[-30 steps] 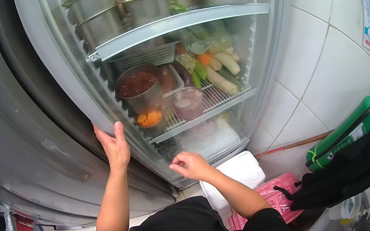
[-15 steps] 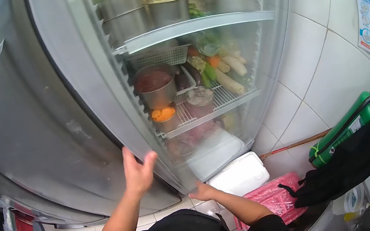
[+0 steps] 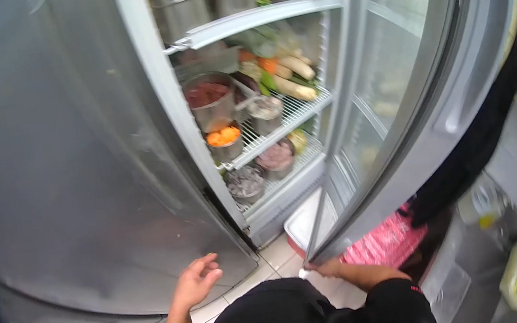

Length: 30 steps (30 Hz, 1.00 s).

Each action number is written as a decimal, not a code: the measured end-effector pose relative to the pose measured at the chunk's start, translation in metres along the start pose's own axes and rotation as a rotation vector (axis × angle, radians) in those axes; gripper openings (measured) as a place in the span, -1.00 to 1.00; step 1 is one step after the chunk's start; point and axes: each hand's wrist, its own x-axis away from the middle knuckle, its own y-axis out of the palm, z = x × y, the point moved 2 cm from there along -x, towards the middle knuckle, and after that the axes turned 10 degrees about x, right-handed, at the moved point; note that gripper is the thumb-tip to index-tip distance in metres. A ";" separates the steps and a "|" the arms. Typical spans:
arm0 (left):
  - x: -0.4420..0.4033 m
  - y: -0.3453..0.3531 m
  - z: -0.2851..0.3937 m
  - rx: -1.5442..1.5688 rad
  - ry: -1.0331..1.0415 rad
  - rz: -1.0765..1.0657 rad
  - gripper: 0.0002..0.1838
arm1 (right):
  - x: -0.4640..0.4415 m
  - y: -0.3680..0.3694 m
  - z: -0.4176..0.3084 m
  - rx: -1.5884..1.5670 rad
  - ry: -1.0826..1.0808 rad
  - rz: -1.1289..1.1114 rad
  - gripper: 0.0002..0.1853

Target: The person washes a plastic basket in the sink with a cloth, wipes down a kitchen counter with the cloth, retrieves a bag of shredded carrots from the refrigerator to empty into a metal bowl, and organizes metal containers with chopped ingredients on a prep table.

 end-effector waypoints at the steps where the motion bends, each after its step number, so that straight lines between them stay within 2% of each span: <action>1: 0.005 -0.002 -0.013 0.043 -0.043 -0.006 -0.49 | 0.026 0.003 -0.001 -0.156 -0.002 0.052 0.07; 2: 0.010 -0.005 -0.027 0.084 -0.095 -0.006 -0.50 | 0.052 0.007 -0.002 -0.310 -0.012 0.105 0.12; 4: 0.017 -0.011 -0.055 0.122 -0.140 -0.020 -0.51 | 0.072 0.019 -0.005 -0.470 0.084 0.093 0.09; 6: 0.027 -0.016 -0.073 0.220 -0.234 -0.029 -0.51 | 0.080 0.024 -0.023 -0.455 0.044 -0.033 -0.02; 8: 0.029 -0.022 -0.079 0.192 -0.278 -0.084 -0.49 | 0.077 0.022 -0.052 -0.295 -0.134 -0.061 -0.07; 10: 0.028 -0.024 -0.084 0.196 -0.261 -0.062 -0.49 | 0.070 0.018 -0.084 -0.044 -0.389 0.405 -0.11; 12: 0.022 -0.025 -0.074 0.169 -0.235 -0.100 -0.49 | 0.090 -0.009 -0.107 0.147 -0.434 0.478 -0.19; 15: 0.028 -0.039 -0.067 0.109 -0.229 -0.041 -0.48 | 0.063 -0.027 -0.088 0.355 -0.229 0.629 -0.37; 17: 0.027 -0.037 -0.060 0.082 -0.266 -0.045 -0.48 | 0.053 -0.040 -0.043 0.476 -0.118 0.520 -0.42; 20: 0.039 -0.038 -0.090 0.103 -0.286 0.000 -0.47 | 0.079 -0.046 -0.041 0.519 -0.060 0.529 -0.42; 23: 0.048 -0.047 -0.078 0.037 -0.388 -0.039 -0.45 | 0.059 -0.039 -0.030 0.540 0.025 0.436 -0.45; 24: 0.046 -0.049 -0.072 0.025 -0.363 -0.079 -0.44 | 0.048 -0.042 -0.032 0.519 0.051 0.407 -0.45; 27: 0.025 -0.039 -0.023 0.023 -0.255 -0.195 -0.43 | -0.021 -0.047 -0.012 0.594 -0.071 0.247 -0.37; 29: -0.006 -0.020 0.017 -0.054 -0.136 -0.299 -0.43 | -0.032 -0.066 -0.022 0.415 0.042 0.168 -0.36; 30: -0.027 -0.008 0.038 -0.101 -0.014 -0.356 -0.43 | -0.049 -0.082 -0.021 0.358 0.040 0.165 -0.36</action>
